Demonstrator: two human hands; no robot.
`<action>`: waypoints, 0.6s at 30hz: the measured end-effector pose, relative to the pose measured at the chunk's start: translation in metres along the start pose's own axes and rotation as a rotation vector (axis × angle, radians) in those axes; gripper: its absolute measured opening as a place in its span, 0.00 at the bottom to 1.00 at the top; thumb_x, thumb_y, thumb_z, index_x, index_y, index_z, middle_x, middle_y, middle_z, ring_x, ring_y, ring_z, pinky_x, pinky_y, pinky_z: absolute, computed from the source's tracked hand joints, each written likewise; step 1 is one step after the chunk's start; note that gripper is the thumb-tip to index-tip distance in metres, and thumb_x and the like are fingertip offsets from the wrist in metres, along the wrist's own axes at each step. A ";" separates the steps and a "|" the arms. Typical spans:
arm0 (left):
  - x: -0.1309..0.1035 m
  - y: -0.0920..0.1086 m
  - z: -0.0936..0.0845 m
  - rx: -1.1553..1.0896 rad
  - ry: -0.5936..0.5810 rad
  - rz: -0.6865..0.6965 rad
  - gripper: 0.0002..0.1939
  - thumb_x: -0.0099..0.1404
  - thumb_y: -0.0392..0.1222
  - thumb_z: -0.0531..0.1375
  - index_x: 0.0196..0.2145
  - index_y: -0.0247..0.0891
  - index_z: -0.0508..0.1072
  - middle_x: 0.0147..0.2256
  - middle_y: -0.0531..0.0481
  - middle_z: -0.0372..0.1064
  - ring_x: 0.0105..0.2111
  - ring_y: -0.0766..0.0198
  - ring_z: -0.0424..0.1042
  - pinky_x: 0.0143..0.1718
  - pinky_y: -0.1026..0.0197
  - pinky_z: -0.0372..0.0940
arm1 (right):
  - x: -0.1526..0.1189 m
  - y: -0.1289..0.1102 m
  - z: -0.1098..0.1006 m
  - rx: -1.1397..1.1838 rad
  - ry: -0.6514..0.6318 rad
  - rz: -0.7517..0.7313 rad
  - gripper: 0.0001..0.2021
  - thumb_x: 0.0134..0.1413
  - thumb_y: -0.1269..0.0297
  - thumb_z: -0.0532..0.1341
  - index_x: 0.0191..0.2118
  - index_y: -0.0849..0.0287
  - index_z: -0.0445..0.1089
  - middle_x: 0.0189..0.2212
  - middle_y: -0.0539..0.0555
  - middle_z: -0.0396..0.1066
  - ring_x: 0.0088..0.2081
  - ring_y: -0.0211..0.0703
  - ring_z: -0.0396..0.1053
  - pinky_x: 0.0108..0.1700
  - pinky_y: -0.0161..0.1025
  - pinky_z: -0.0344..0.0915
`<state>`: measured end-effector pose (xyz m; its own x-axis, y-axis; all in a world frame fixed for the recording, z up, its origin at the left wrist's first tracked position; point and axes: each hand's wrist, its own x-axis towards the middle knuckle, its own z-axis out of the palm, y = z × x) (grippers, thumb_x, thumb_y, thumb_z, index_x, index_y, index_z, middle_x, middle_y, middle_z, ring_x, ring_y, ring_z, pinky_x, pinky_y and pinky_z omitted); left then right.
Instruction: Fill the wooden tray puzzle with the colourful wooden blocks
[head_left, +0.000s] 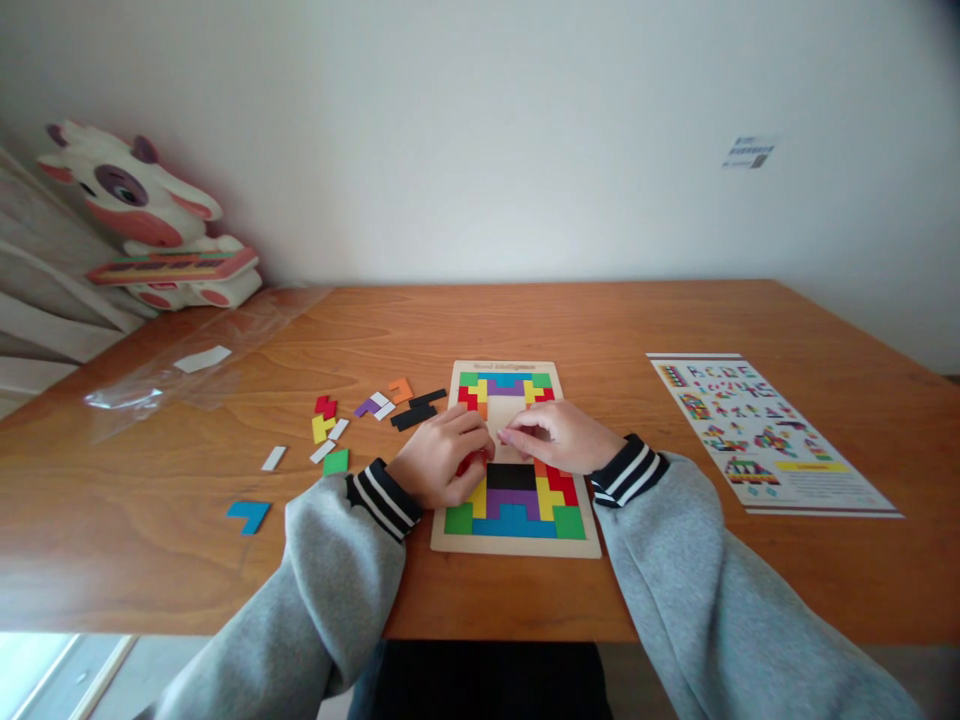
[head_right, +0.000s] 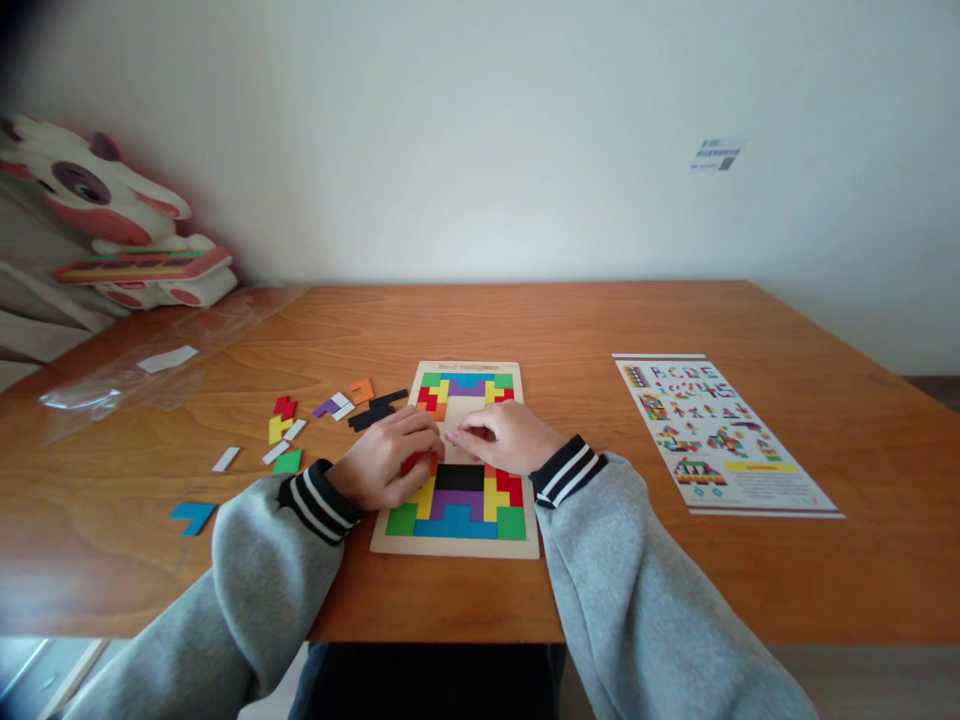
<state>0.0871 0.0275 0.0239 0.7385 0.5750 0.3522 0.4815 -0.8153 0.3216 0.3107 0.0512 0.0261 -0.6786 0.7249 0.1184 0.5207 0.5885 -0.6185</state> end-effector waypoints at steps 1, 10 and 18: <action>0.000 -0.001 0.001 0.018 0.017 -0.009 0.09 0.60 0.31 0.53 0.33 0.38 0.72 0.34 0.46 0.70 0.36 0.58 0.66 0.41 0.56 0.65 | 0.000 0.001 0.000 -0.001 0.002 0.003 0.24 0.66 0.50 0.53 0.26 0.59 0.73 0.22 0.50 0.73 0.24 0.35 0.65 0.29 0.35 0.57; -0.020 -0.038 -0.020 0.381 0.165 -0.363 0.15 0.63 0.38 0.56 0.48 0.37 0.70 0.44 0.42 0.73 0.44 0.51 0.70 0.47 0.49 0.67 | -0.001 0.003 0.001 0.032 0.062 0.036 0.23 0.65 0.46 0.54 0.30 0.58 0.75 0.22 0.51 0.74 0.25 0.37 0.68 0.31 0.35 0.59; -0.044 -0.065 -0.033 0.323 0.022 -0.353 0.13 0.66 0.45 0.56 0.46 0.40 0.74 0.42 0.46 0.75 0.41 0.55 0.75 0.43 0.53 0.70 | -0.001 0.005 0.002 -0.033 0.097 0.003 0.23 0.65 0.46 0.53 0.30 0.57 0.75 0.23 0.51 0.73 0.26 0.38 0.67 0.32 0.36 0.59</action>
<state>0.0076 0.0570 0.0168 0.4948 0.8191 0.2904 0.8258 -0.5472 0.1363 0.3130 0.0526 0.0211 -0.6246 0.7569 0.1922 0.5406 0.5966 -0.5932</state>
